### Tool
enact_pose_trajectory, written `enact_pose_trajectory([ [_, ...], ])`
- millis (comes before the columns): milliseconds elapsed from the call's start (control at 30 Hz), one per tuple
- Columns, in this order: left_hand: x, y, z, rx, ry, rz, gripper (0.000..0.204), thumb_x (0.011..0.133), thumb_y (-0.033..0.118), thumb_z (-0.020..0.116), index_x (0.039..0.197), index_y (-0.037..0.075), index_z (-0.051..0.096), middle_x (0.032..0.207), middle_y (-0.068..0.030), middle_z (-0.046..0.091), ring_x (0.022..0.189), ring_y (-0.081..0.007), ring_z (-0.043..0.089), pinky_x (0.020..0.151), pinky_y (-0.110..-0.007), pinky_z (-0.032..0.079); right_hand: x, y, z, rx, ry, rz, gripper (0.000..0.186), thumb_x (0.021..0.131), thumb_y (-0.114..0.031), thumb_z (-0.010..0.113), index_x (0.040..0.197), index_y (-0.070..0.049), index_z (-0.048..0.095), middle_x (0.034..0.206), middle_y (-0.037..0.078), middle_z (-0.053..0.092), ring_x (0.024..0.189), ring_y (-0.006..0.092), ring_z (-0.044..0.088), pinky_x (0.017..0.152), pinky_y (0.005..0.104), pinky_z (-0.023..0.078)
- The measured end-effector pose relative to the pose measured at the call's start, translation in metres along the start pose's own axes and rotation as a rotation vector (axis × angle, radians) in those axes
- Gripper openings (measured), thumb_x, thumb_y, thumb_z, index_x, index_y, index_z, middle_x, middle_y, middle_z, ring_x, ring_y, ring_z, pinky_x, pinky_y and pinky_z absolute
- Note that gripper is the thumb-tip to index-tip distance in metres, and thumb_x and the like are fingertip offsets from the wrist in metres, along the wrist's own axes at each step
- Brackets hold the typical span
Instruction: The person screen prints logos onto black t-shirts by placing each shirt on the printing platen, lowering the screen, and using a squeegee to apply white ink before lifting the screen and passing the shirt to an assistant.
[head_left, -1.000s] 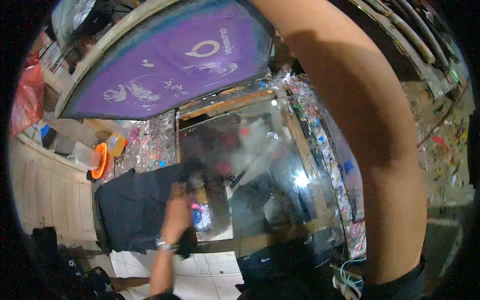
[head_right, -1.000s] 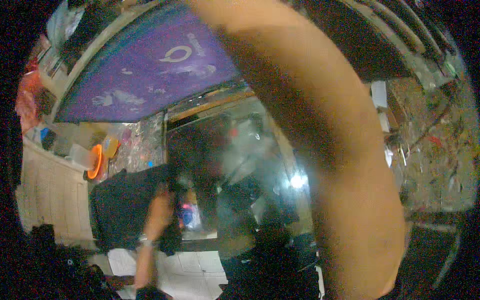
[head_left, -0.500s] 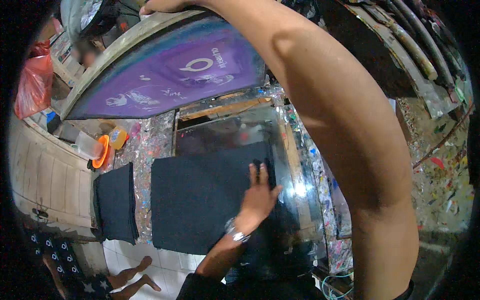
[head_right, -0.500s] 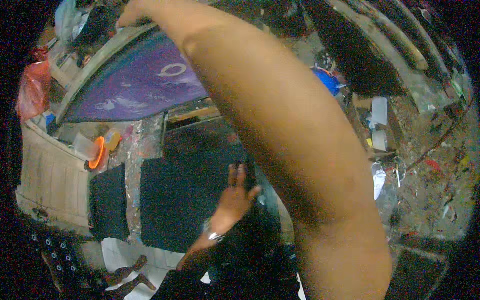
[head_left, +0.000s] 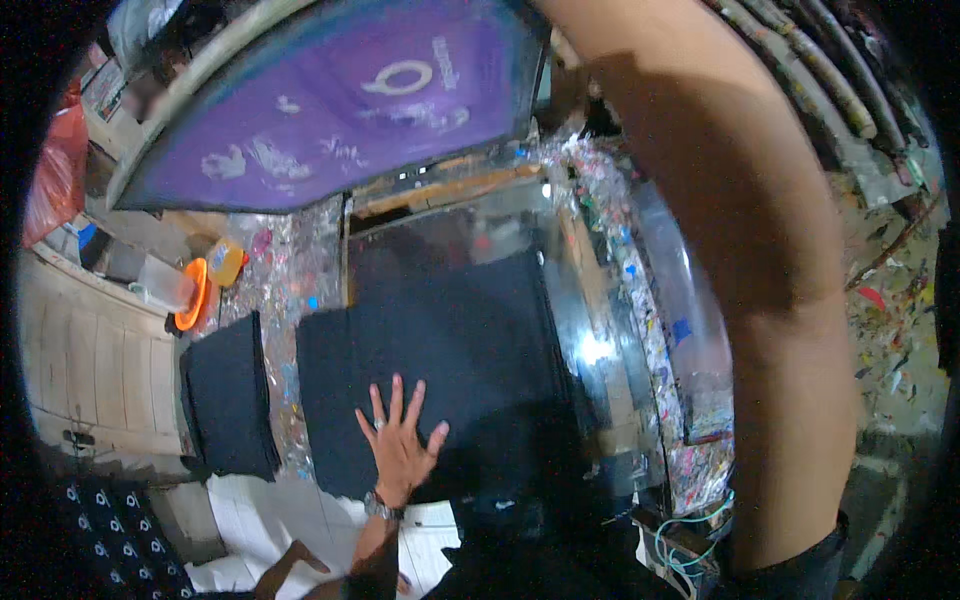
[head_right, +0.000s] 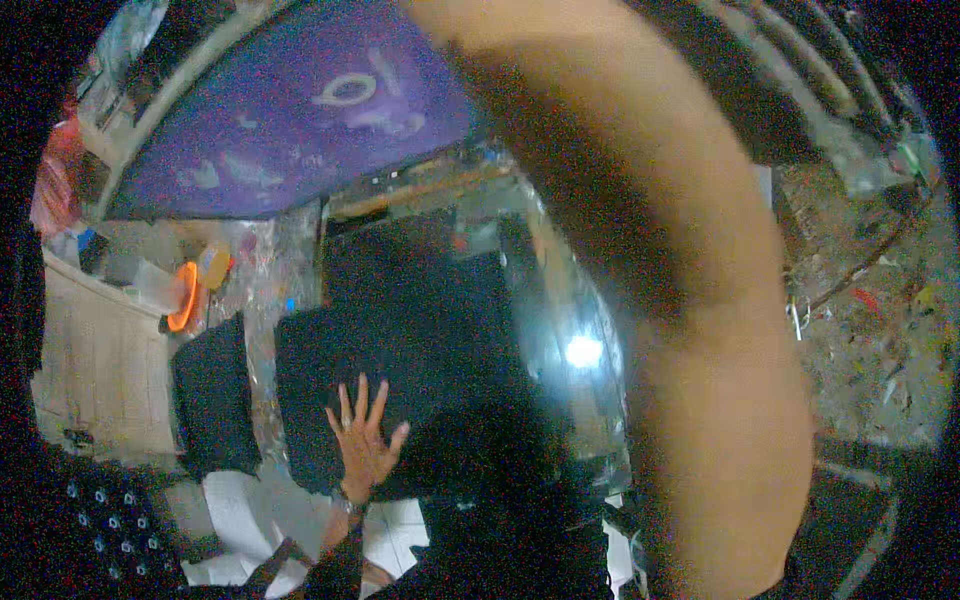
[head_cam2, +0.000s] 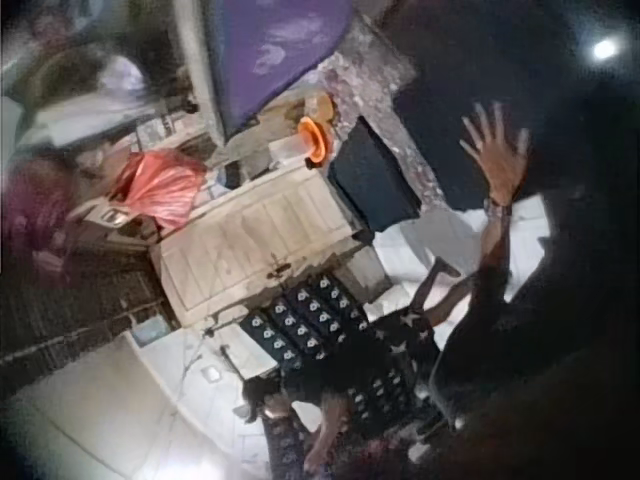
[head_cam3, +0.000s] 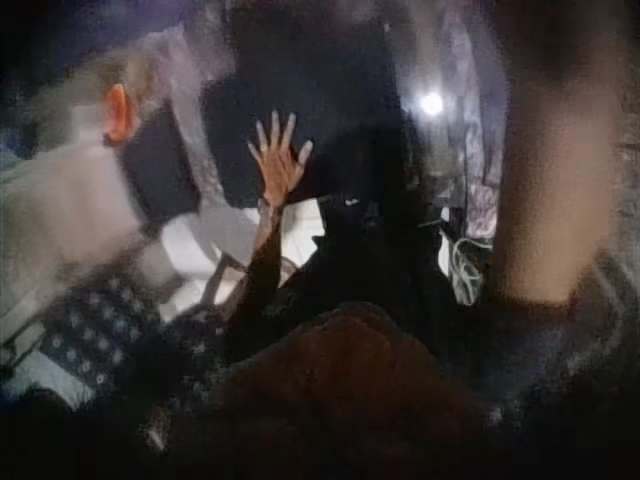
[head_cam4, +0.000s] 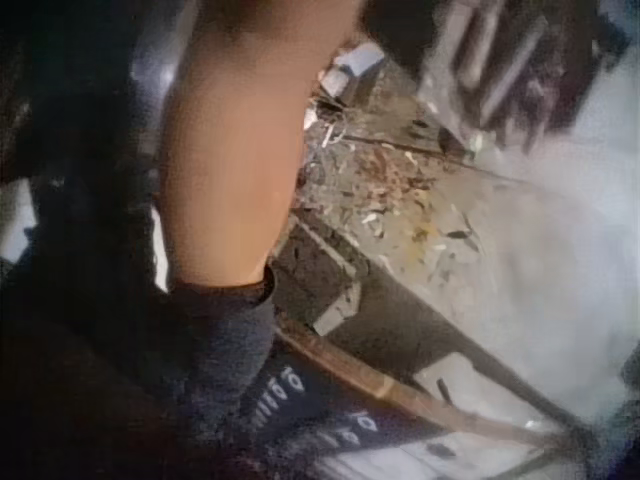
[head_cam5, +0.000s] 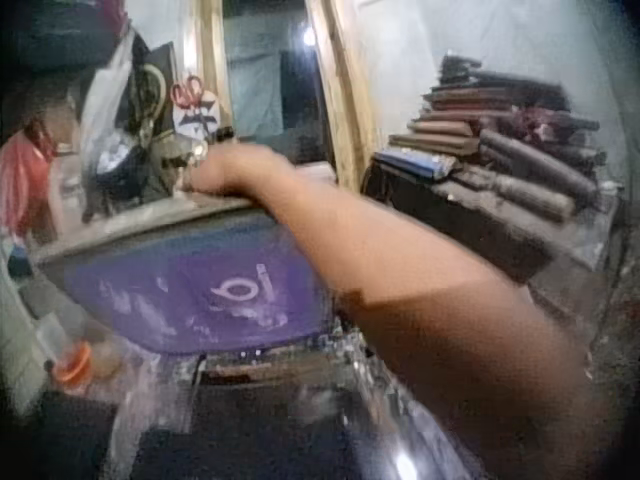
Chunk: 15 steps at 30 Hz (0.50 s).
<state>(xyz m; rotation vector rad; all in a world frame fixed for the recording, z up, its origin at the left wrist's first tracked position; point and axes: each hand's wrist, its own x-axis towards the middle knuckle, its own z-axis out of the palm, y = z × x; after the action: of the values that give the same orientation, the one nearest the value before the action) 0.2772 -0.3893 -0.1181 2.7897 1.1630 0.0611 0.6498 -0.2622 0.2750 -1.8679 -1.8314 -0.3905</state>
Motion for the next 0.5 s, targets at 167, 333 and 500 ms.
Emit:
enact_pose_trajectory([
  [167,-0.011,-0.007,-0.007,0.033,-0.018,-0.007,0.069,0.086,0.055,0.054,0.145,0.022,0.040,0.156,-0.0111,0.023,0.143,-0.0430,0.013,0.109,-0.068,0.006,-0.004,-0.011,-0.006,-0.011,0.019,-0.022,0.066,0.083,-0.058,0.050,0.124,-0.006,0.060,0.133,0.018,0.054,0.123,0.0339,0.052,0.102,0.0415,0.041],
  [333,0.003,-0.012,-0.006,0.013,-0.028,0.025,0.068,0.087,0.055,0.052,0.146,0.022,0.039,0.157,-0.0110,0.021,0.144,-0.0432,0.010,0.109,-0.067,0.003,0.008,-0.008,-0.004,-0.110,-0.011,0.047,0.073,0.083,-0.061,0.051,0.126,-0.002,0.058,0.136,0.019,0.051,0.126,0.0345,0.049,0.103,0.0427,0.039],
  [500,0.006,0.009,-0.013,0.058,-0.013,0.061,0.073,0.087,0.059,0.050,0.147,0.021,0.036,0.158,-0.0119,0.017,0.144,-0.0431,0.005,0.110,-0.066,-0.001,0.031,0.004,0.014,0.201,-0.219,-0.014,0.060,0.092,-0.045,0.052,0.128,0.004,0.054,0.139,0.023,0.047,0.127,0.0318,0.046,0.103,0.0428,0.036],
])
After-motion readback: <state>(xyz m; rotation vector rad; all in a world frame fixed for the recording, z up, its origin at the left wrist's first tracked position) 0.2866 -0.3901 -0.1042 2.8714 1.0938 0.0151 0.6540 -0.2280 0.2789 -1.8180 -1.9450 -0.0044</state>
